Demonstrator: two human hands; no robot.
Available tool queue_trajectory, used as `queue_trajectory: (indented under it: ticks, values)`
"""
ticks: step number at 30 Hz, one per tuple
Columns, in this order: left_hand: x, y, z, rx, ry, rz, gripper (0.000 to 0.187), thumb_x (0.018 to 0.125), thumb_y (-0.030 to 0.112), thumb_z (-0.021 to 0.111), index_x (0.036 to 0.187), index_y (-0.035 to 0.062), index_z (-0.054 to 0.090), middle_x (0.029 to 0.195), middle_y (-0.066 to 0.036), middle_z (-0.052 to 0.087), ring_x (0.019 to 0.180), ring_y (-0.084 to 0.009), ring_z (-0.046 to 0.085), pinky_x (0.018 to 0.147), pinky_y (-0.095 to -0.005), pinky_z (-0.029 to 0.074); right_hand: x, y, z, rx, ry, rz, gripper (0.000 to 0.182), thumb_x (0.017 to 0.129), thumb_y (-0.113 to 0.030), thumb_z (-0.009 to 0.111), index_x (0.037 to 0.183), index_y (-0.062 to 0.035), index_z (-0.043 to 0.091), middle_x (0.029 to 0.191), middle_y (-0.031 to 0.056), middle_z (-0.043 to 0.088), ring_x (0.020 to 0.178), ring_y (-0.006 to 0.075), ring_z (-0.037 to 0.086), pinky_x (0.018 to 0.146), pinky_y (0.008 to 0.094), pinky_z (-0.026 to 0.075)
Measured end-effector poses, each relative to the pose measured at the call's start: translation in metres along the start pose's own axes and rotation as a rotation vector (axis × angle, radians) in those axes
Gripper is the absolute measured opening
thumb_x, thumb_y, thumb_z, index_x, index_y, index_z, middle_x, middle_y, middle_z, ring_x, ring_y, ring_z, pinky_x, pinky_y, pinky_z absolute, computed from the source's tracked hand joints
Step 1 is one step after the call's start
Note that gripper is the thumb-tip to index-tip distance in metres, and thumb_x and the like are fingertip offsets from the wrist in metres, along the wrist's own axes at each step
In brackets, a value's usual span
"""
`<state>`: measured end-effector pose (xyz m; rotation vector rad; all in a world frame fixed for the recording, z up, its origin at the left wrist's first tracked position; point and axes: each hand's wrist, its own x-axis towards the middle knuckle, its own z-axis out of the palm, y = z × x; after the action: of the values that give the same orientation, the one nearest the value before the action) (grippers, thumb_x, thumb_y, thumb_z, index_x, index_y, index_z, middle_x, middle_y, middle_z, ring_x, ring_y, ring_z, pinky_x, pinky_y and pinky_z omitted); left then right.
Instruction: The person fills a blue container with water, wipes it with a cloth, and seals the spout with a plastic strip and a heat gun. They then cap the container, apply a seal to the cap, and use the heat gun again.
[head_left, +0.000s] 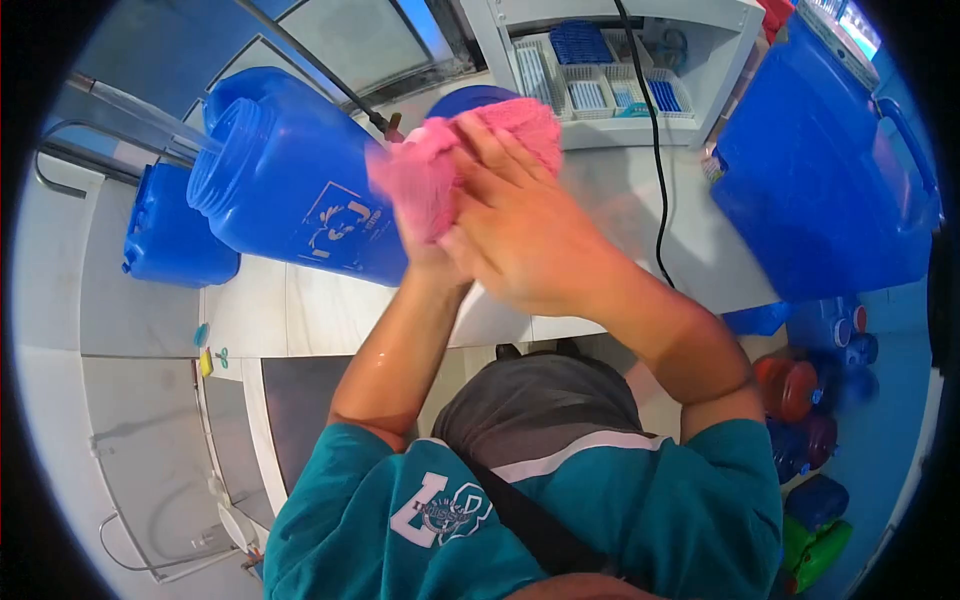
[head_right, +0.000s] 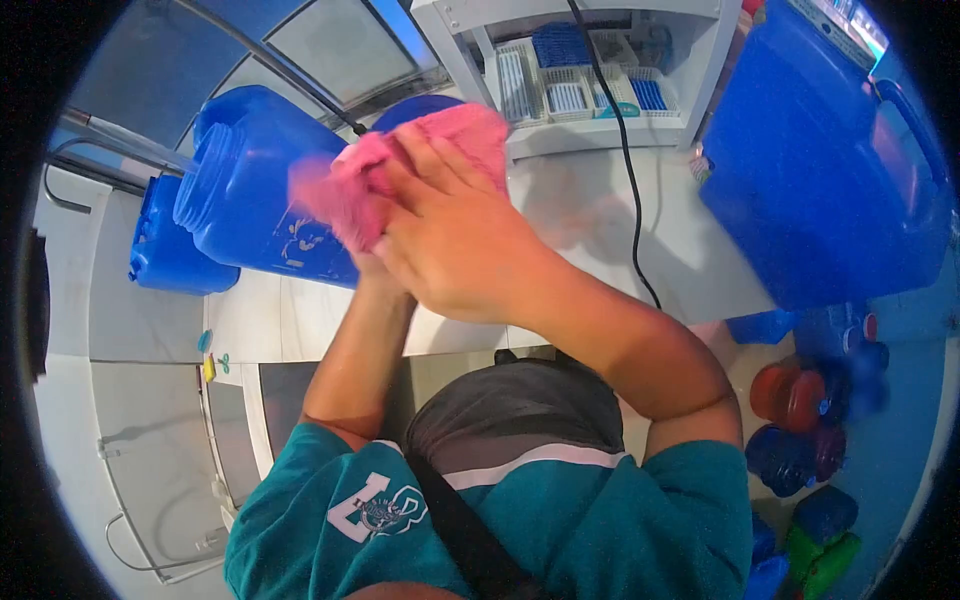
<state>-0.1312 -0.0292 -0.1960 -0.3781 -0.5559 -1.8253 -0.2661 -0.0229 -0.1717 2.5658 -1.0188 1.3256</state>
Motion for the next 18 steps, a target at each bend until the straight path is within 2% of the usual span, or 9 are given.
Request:
queue_trajectory:
  ticks: [3, 5, 9, 10, 11, 13, 14, 15, 18]
  values:
    - [0.004, -0.024, 0.025, 0.476, 0.434, -0.183, 0.069, 0.105, 0.06, 0.028, 0.157, 0.0144, 0.031, 0.162, -0.007, 0.035, 0.148, -0.0295, 0.033, 0.121, -0.0496, 0.027, 0.009, 0.014, -0.007, 0.068, -0.113, -0.028, 0.048, 0.099, -0.033, 0.05, 0.135, -0.0013, 0.056, 0.144, 0.0231, 0.051, 0.139, 0.0492, 0.039, 0.116, 0.0587, 0.029]
    - [0.014, -0.015, 0.045, 0.535, 0.39, -0.089, 0.084, 0.101, 0.069, 0.023, 0.159, 0.0085, 0.027, 0.163, -0.01, 0.033, 0.149, -0.0297, 0.032, 0.122, -0.0473, 0.025, 0.0, 0.028, -0.007, 0.08, 0.035, 0.328, 0.046, 0.099, -0.034, 0.052, 0.134, -0.0054, 0.06, 0.149, 0.0236, 0.046, 0.141, 0.0514, 0.036, 0.115, 0.0656, 0.025]
    - [0.01, 0.013, 0.017, 0.602, 0.284, -0.254, 0.119, 0.079, 0.095, 0.023, 0.154, 0.0027, 0.033, 0.147, -0.017, 0.05, 0.13, -0.0336, 0.052, 0.113, -0.0487, 0.038, -0.02, -0.022, -0.004, 0.32, 0.15, 0.089, 0.04, 0.1, -0.031, 0.053, 0.134, -0.0112, 0.063, 0.158, 0.0236, 0.033, 0.14, 0.0554, 0.034, 0.107, 0.0765, 0.024]
    - [0.019, 0.009, -0.009, 0.436, -0.055, -0.356, 0.139, 0.065, 0.104, 0.012, 0.151, -0.0024, 0.036, 0.136, -0.013, 0.056, 0.123, -0.0235, 0.057, 0.104, -0.0357, 0.045, -0.01, -0.024, -0.011, 0.203, 0.102, 0.092, 0.039, 0.098, -0.029, 0.054, 0.131, -0.0101, 0.064, 0.157, 0.0254, 0.035, 0.138, 0.0548, 0.036, 0.11, 0.0715, 0.027]
    - [0.014, 0.006, -0.004, 0.435, -0.053, -0.358, 0.139, 0.065, 0.104, 0.012, 0.151, -0.0024, 0.036, 0.136, -0.013, 0.056, 0.123, -0.0235, 0.057, 0.104, -0.0357, 0.045, -0.001, -0.008, -0.007, 0.203, 0.102, 0.095, 0.039, 0.098, -0.029, 0.054, 0.131, -0.0101, 0.064, 0.157, 0.0254, 0.035, 0.138, 0.0548, 0.036, 0.11, 0.0715, 0.027]
    - [-0.002, -0.004, 0.019, 0.769, 0.109, -0.45, 0.128, 0.07, 0.101, 0.011, 0.148, 0.0035, 0.041, 0.135, -0.015, 0.055, 0.118, -0.0282, 0.057, 0.104, -0.0406, 0.046, 0.02, 0.039, 0.0, 0.574, -0.032, 0.23, 0.038, 0.096, -0.028, 0.057, 0.129, -0.0102, 0.065, 0.155, 0.0271, 0.035, 0.137, 0.053, 0.038, 0.113, 0.064, 0.03]
    - [-0.001, -0.025, 0.034, 0.778, 0.408, -0.249, 0.125, 0.072, 0.1, 0.012, 0.149, 0.0056, 0.04, 0.135, -0.012, 0.056, 0.117, -0.0262, 0.058, 0.104, -0.0387, 0.046, 0.026, 0.047, -0.006, 0.795, -0.169, 0.386, 0.039, 0.093, -0.023, 0.06, 0.129, -0.0077, 0.065, 0.153, 0.0279, 0.039, 0.136, 0.0507, 0.04, 0.114, 0.0585, 0.032]
    - [0.0, -0.023, 0.037, 0.781, 0.405, -0.253, 0.125, 0.072, 0.1, 0.012, 0.149, 0.0056, 0.04, 0.135, -0.012, 0.056, 0.117, -0.0262, 0.058, 0.104, -0.0387, 0.046, 0.019, 0.036, -0.001, 0.794, -0.163, 0.386, 0.039, 0.093, -0.023, 0.06, 0.129, -0.0077, 0.065, 0.153, 0.0279, 0.039, 0.136, 0.0507, 0.04, 0.114, 0.0585, 0.032]
    - [0.008, 0.011, 0.025, 0.981, 0.282, -0.196, 0.125, 0.074, 0.098, 0.012, 0.156, 0.005, 0.028, 0.146, -0.011, 0.047, 0.13, -0.0237, 0.049, 0.107, -0.0403, 0.043, -0.005, -0.031, 0.01, 0.359, 0.296, 0.156, 0.039, 0.09, -0.012, 0.059, 0.127, -0.0013, 0.064, 0.145, 0.0272, 0.046, 0.134, 0.0473, 0.044, 0.116, 0.0591, 0.029]
